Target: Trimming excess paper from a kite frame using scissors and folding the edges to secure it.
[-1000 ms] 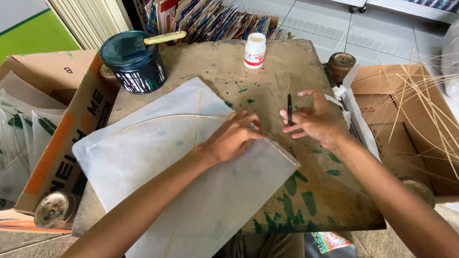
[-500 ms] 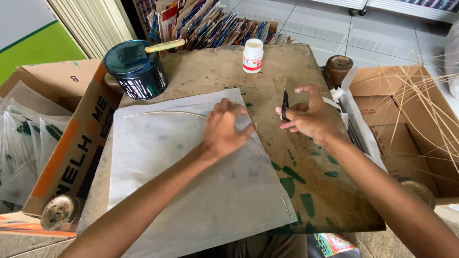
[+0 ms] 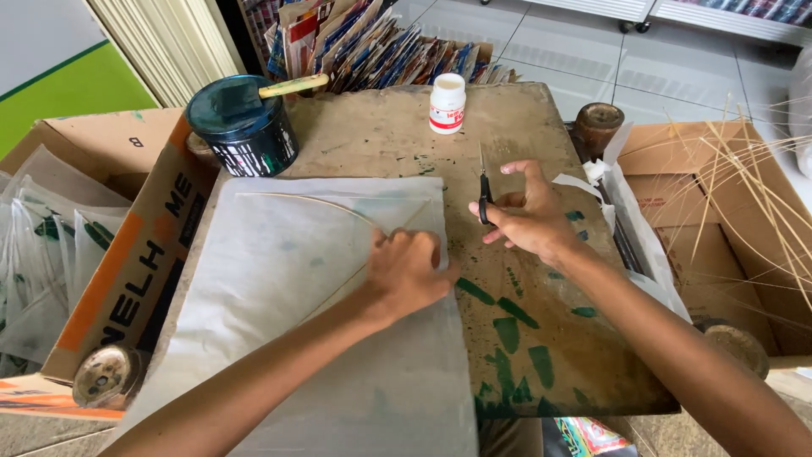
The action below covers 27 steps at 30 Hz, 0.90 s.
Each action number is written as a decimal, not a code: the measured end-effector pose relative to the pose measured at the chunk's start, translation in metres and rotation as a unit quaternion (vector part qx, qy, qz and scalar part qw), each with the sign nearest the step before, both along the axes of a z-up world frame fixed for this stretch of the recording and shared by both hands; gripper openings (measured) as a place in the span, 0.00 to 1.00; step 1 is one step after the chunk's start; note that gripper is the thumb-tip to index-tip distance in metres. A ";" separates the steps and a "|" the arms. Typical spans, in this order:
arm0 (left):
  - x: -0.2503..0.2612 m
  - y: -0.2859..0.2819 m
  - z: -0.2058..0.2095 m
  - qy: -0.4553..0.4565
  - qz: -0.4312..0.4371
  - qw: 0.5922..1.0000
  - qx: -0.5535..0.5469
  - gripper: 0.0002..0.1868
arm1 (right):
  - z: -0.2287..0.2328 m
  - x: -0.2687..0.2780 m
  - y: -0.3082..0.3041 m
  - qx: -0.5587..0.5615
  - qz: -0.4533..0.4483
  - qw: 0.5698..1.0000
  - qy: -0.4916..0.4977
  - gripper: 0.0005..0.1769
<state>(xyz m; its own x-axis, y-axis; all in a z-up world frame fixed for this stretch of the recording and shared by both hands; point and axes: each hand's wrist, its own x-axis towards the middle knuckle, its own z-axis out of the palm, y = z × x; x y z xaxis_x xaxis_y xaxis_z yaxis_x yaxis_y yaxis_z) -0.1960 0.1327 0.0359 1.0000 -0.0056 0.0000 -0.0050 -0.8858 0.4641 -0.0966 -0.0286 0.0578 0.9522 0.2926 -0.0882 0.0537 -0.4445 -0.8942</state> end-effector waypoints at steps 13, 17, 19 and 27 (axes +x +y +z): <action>0.056 0.064 -0.016 -0.040 0.053 0.995 0.077 0.17 | -0.011 0.019 0.035 0.018 0.075 0.984 -0.159 0.36; 0.065 0.090 -0.022 -0.104 -0.023 0.993 0.051 0.18 | -0.016 0.027 0.043 0.012 0.135 0.978 -0.160 0.38; 0.059 0.091 -0.020 -0.098 -0.033 0.994 0.024 0.18 | -0.018 0.028 0.049 0.016 0.154 0.975 -0.157 0.38; 0.064 0.093 -0.069 -0.281 -0.190 0.941 -0.007 0.03 | -0.025 0.034 0.045 -0.007 0.153 0.974 -0.167 0.35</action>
